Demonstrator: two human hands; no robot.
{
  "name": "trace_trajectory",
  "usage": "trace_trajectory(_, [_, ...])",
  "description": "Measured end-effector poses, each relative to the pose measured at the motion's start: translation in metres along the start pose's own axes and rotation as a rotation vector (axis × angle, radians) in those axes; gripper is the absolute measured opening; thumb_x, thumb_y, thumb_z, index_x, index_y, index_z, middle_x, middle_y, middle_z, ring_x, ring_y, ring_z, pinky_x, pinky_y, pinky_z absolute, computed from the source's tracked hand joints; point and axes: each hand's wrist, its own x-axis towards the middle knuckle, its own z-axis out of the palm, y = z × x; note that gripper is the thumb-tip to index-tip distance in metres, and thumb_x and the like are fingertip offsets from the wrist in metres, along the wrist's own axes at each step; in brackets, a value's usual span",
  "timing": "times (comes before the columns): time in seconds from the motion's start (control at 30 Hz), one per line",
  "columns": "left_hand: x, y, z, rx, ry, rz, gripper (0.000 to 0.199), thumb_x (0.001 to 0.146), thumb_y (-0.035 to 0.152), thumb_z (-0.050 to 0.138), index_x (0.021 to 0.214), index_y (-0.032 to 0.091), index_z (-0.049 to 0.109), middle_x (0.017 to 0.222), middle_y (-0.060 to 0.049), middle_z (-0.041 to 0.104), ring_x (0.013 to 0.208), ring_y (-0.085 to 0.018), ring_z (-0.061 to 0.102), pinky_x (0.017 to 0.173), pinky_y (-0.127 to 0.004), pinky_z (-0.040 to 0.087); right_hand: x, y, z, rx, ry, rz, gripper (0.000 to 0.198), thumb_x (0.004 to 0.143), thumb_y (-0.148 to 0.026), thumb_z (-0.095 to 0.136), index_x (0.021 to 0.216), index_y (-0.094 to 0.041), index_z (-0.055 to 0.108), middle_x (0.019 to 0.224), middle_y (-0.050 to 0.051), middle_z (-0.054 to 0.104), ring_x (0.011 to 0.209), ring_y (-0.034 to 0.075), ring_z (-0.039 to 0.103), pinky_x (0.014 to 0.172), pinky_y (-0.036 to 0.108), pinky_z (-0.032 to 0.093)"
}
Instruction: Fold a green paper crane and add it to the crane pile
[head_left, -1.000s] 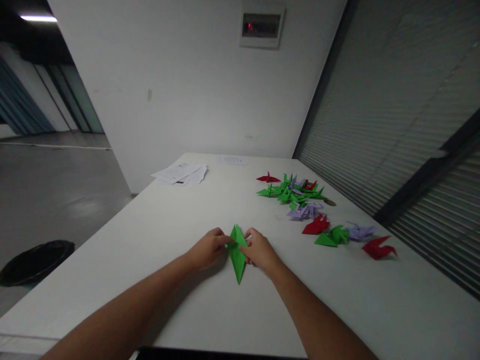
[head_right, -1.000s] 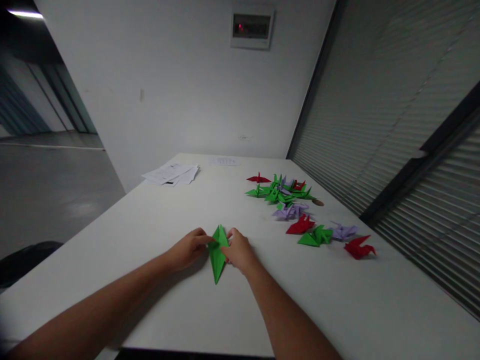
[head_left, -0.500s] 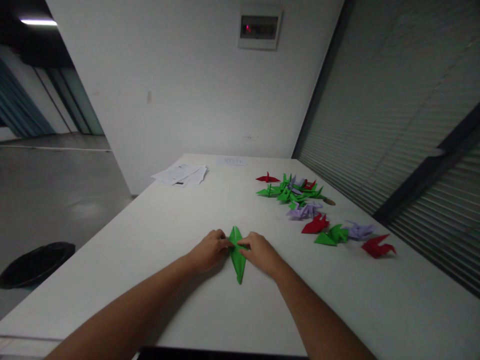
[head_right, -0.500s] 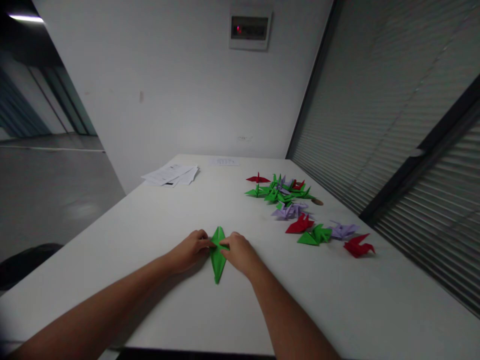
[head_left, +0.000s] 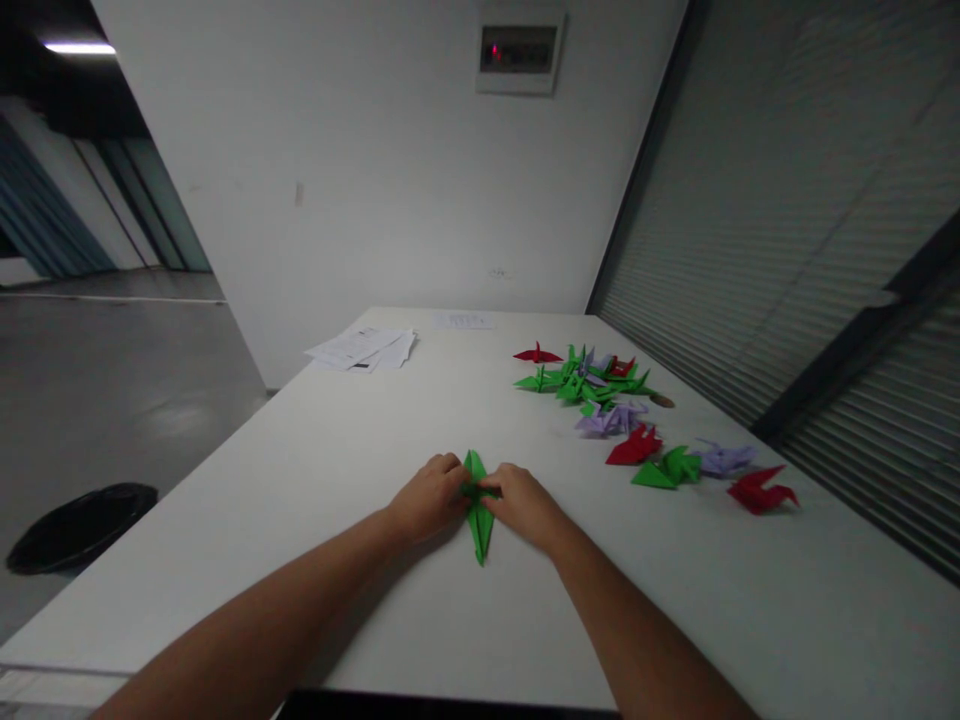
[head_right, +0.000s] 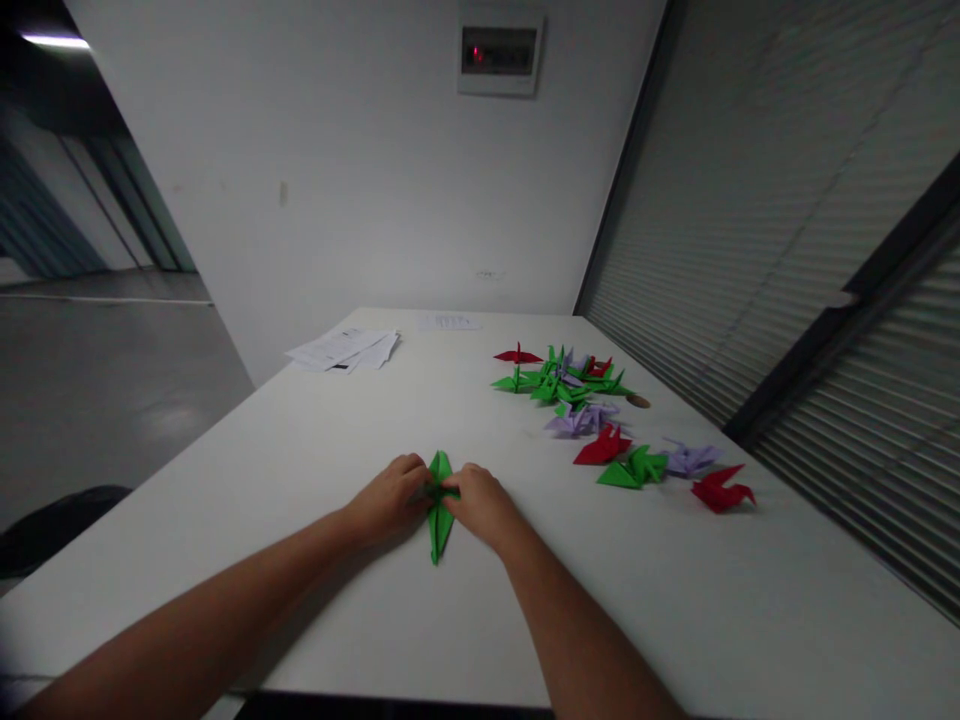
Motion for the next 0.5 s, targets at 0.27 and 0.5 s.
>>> trace_trajectory(0.27, [-0.006, 0.007, -0.013, 0.031, -0.099, 0.305, 0.02, 0.094, 0.011, 0.058, 0.096, 0.016, 0.077, 0.097, -0.011, 0.072, 0.096, -0.024, 0.067, 0.088, -0.034, 0.055, -0.001, 0.003, 0.003, 0.028, 0.031, 0.006, 0.029, 0.086, -0.015, 0.067, 0.109, -0.026, 0.083, 0.094, 0.007, 0.077, 0.088, 0.022, 0.068, 0.077, 0.028, 0.044])
trace_trajectory(0.5, [-0.015, -0.002, -0.032, 0.027, -0.228, 0.516, 0.03, 0.097, 0.029, 0.064, 0.124, 0.02, 0.074, 0.13, -0.017, 0.068, 0.121, -0.03, 0.065, 0.108, -0.042, 0.051, -0.002, 0.0, -0.003, 0.069, 0.013, -0.001, 0.032, 0.085, -0.014, 0.066, 0.11, -0.024, 0.083, 0.095, 0.007, 0.078, 0.09, 0.022, 0.069, 0.08, 0.029, 0.046])
